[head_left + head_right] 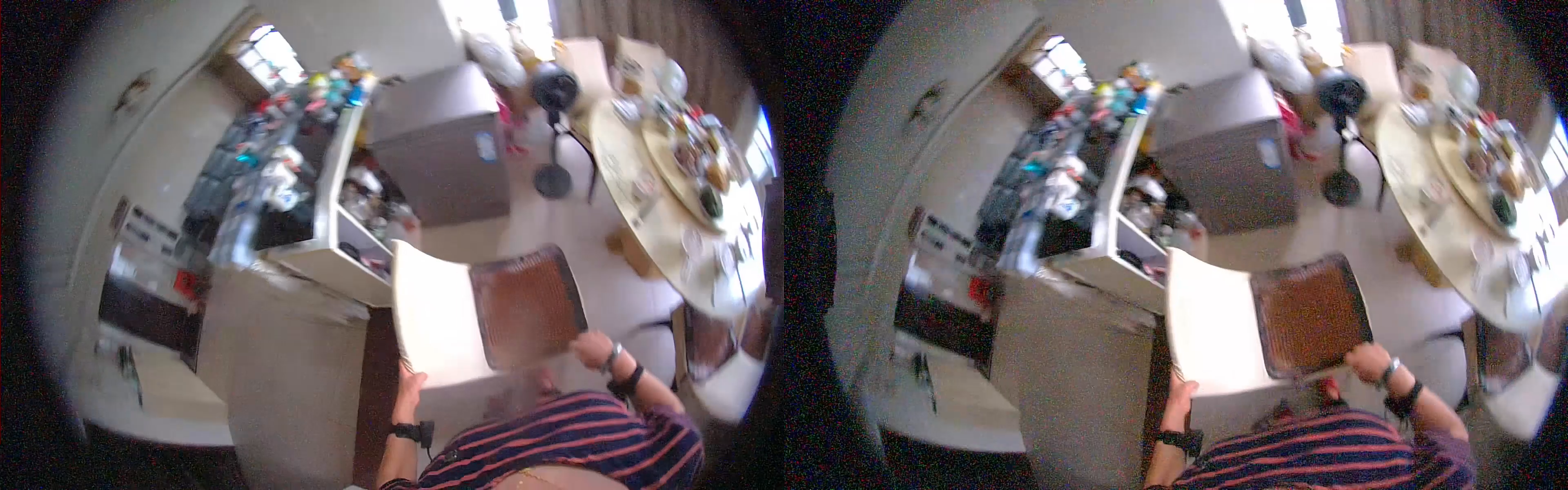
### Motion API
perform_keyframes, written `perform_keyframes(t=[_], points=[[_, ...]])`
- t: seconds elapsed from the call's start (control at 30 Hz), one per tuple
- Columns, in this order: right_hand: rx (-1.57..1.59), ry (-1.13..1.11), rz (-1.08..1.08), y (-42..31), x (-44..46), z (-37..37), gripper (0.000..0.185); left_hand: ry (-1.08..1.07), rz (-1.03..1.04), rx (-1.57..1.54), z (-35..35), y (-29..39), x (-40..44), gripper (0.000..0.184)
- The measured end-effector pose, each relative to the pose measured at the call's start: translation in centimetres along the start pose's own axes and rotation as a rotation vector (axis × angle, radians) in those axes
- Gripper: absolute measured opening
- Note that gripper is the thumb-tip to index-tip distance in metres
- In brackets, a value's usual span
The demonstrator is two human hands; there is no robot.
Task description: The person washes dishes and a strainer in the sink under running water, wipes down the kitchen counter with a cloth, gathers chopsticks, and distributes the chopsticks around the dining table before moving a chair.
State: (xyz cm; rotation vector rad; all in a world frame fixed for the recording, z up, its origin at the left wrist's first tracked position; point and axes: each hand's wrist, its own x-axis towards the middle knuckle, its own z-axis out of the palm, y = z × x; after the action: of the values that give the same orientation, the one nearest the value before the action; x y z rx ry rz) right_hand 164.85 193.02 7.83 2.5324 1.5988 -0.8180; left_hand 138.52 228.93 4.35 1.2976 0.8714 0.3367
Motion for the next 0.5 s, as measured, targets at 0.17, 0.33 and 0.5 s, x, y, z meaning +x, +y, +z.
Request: perform_keyframes(t=[0.17, 0.33, 0.5], points=[[0.067, 0.123, 0.008, 0.5, -2.0, 1.8, 0.016, -0.051, 0.036, -0.053, 2.0, -0.9, 2.1, 0.074], [0.079, 0.127, 0.065, 1.2, -3.1, 1.5, 0.020, -0.166, 0.061, -0.059, 7.6, 0.8, 4.6, 0.077], [0.095, 0.161, 0.188, 1.7, -5.3, 1.3, 0.011, -0.259, 0.098, -0.116, 13.4, 1.9, 8.7, 0.079]])
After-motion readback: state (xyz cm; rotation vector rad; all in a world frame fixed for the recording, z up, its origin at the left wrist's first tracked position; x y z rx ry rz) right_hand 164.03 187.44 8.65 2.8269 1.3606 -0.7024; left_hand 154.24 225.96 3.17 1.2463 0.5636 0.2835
